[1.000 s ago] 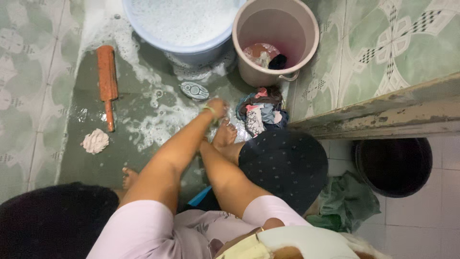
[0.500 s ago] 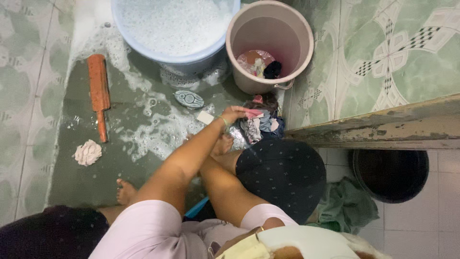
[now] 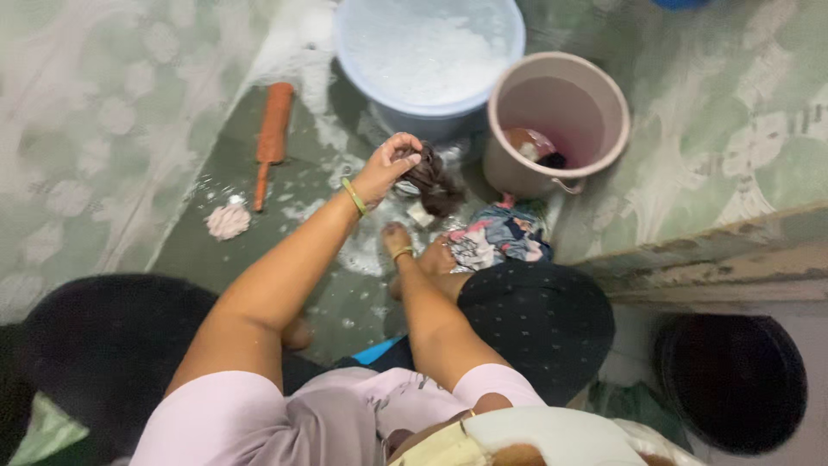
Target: The person washes clothes by hand in a tiled area, scrubbing items on the floor with soap and rinsing them in a bucket of soapy water. They handle several garments, including a pink cloth, a dark cloth, and a patterned shirt, repeatedly scrubbing and rinsing each piece.
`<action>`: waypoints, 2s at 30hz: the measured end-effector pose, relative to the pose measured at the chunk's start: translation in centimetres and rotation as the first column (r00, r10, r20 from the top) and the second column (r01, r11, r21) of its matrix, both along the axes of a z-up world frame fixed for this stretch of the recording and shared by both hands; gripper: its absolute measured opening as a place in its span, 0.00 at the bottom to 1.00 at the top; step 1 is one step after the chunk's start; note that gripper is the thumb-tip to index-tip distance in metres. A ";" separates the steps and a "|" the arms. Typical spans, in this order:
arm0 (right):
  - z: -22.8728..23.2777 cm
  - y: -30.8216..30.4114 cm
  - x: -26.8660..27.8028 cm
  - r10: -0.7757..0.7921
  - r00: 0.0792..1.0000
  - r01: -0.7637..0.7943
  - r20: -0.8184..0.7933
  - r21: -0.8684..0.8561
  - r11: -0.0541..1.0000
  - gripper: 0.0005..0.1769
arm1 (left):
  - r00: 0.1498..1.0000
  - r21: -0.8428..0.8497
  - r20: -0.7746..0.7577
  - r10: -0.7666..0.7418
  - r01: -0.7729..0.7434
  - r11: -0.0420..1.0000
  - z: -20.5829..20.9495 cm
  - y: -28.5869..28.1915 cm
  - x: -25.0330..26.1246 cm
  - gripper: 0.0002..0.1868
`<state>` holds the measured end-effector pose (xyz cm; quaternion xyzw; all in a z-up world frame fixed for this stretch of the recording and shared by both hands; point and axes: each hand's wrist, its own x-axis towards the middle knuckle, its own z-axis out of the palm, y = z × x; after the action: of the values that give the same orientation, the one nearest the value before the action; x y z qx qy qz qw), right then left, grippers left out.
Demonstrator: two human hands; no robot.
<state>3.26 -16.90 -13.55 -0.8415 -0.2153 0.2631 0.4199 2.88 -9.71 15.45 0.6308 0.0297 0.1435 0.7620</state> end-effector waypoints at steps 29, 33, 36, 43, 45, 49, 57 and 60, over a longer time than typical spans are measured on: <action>14.8 -1.3 5.9 0.475 0.877 -0.470 0.072 0.337 0.816 0.22 | 0.607 0.489 -0.019 0.795 -0.688 0.537 -12.8 14.9 -16.3 0.25; 12.6 -1.8 6.0 0.106 0.980 -0.168 0.171 0.410 0.896 0.12 | 0.761 -0.246 -0.167 0.627 -0.648 0.721 -13.6 14.6 -15.2 0.13; 10.8 -1.4 6.8 -0.243 0.968 0.203 0.061 0.374 0.905 0.14 | 0.913 -0.373 0.067 0.402 -0.350 0.859 -13.4 13.1 -14.6 0.16; 13.0 -0.3 2.4 0.285 0.751 0.034 -0.595 0.466 0.884 0.30 | 0.944 -0.421 -0.058 0.326 -0.319 0.849 -11.2 7.8 -13.3 0.33; 14.4 0.2 1.1 0.437 0.449 0.079 -0.779 0.522 0.849 0.37 | 0.960 -0.450 -0.060 0.274 -0.271 0.851 -11.7 7.4 -13.1 0.30; 14.6 1.7 1.7 0.486 0.767 -0.103 -0.418 0.668 0.737 0.24 | 0.919 -0.254 -0.051 0.391 -0.390 0.885 -13.7 8.9 -12.2 0.17; 13.0 1.4 2.5 -0.160 0.915 0.022 0.371 0.348 0.937 0.17 | 0.780 -0.271 -0.093 0.619 -0.618 0.738 -14.9 9.3 -11.0 0.11; 14.3 1.1 4.4 0.200 0.974 -0.131 -0.106 0.456 0.880 0.15 | 0.742 -0.314 -0.137 0.657 -0.661 0.681 -14.8 10.5 -12.2 0.11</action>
<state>7.65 -15.81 0.73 -0.6790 -0.3089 0.3041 0.5924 -9.28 0.83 0.64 0.4360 0.2840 0.3960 0.7566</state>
